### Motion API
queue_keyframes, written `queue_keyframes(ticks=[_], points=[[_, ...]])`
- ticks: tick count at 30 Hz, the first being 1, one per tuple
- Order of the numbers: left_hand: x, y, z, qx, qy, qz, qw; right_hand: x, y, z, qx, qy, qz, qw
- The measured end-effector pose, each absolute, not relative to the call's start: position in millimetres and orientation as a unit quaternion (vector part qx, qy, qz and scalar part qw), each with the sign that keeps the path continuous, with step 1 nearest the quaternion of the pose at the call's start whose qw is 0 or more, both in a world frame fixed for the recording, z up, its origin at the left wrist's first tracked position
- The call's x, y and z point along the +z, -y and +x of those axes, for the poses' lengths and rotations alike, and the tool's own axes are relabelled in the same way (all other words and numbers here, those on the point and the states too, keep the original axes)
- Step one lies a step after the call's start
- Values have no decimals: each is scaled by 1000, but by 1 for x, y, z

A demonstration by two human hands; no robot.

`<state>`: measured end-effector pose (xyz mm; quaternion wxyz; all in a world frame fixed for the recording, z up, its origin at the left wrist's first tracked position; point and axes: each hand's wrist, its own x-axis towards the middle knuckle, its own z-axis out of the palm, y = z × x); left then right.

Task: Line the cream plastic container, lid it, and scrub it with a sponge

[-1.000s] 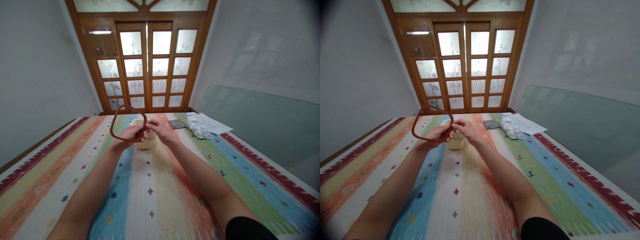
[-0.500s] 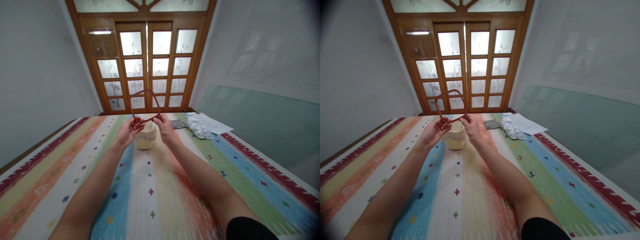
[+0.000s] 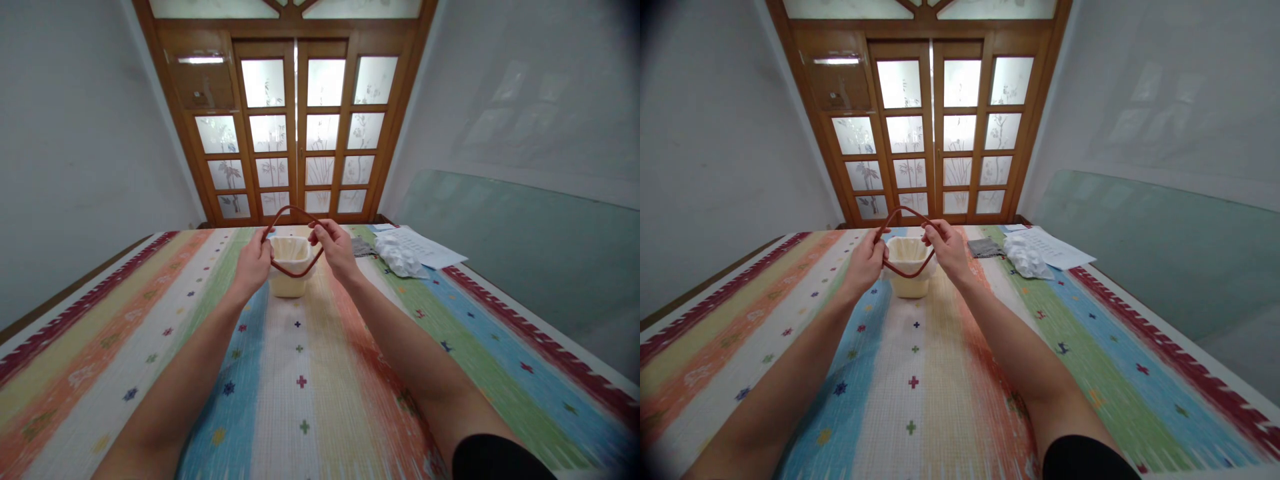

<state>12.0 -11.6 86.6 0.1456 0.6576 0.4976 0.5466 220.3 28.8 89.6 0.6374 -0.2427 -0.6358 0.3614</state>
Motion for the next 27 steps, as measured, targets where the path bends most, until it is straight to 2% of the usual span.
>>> queue_keyframes(ticks=[5,9,12,15,18,23,27], points=[[89,16,10,467,-530,704,66,92,-35,230,388,666,-286,570],[90,15,8,488,-518,701,49,92,-37,230,390,671,-312,548],[90,13,9,537,-505,670,90,89,-37,228,352,639,-337,595],[90,13,11,577,-465,649,175,86,-38,226,335,605,-356,629],[90,11,11,609,-428,623,241,82,-38,224,344,606,-349,627],[81,-7,0,649,-425,563,286,78,-35,219,352,643,-313,604],[72,-22,-9,669,-449,506,309,71,-31,213,217,688,-334,607]])
